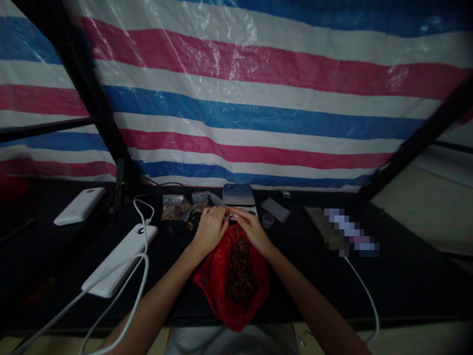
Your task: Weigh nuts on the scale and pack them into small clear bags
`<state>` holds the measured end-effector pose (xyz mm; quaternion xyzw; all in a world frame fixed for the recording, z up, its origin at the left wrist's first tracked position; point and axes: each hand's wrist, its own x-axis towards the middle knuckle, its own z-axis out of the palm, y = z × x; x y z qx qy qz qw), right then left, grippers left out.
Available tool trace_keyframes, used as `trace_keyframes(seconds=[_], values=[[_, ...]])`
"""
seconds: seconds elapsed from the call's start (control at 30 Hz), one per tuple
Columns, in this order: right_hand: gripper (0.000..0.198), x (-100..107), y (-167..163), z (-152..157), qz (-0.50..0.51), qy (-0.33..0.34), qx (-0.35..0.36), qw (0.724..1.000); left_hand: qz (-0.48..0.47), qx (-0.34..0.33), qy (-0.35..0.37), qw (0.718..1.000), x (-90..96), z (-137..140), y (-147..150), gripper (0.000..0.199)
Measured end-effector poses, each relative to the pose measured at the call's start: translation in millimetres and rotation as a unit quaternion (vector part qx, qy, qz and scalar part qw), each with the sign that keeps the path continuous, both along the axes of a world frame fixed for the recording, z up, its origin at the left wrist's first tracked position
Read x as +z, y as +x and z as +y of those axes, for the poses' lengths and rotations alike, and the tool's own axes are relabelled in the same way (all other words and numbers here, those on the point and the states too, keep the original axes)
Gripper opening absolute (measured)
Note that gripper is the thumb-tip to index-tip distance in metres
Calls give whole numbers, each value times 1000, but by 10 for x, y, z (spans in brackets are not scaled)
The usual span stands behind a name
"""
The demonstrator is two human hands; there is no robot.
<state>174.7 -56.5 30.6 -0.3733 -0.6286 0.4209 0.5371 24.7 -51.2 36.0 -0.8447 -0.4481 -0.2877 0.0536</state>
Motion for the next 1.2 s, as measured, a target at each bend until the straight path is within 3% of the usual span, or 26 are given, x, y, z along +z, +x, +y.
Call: trace_keyframes(seconds=[0.23,0.5,0.73,0.9,0.93,1.0,1.07,1.17,1.2], values=[[21,-80,15,47,38,-46,-37,998,-22,-45,-66,997,-5,-58,34,13],[14,-44,76,77,27,-40,-81,996,-63,-67,-85,992,-42,-52,51,23],[14,-21,169,65,-82,16,-171,982,-95,19,-4,995,8,-41,15,20],[22,148,313,64,-258,64,-115,957,-105,58,41,992,10,-30,-5,18],[26,191,391,47,-289,78,-129,945,-102,67,40,992,0,-22,-9,17],[30,246,644,-12,-353,117,-225,901,-94,88,34,991,-27,2,-19,18],[32,230,1017,-106,-419,140,-359,822,-83,107,28,990,-55,27,-30,19],[31,69,1637,-294,-517,86,-502,688,-67,120,24,990,-82,44,-33,21],[30,-3,1811,-357,-541,71,-523,655,-63,118,22,991,-85,43,-30,22]])
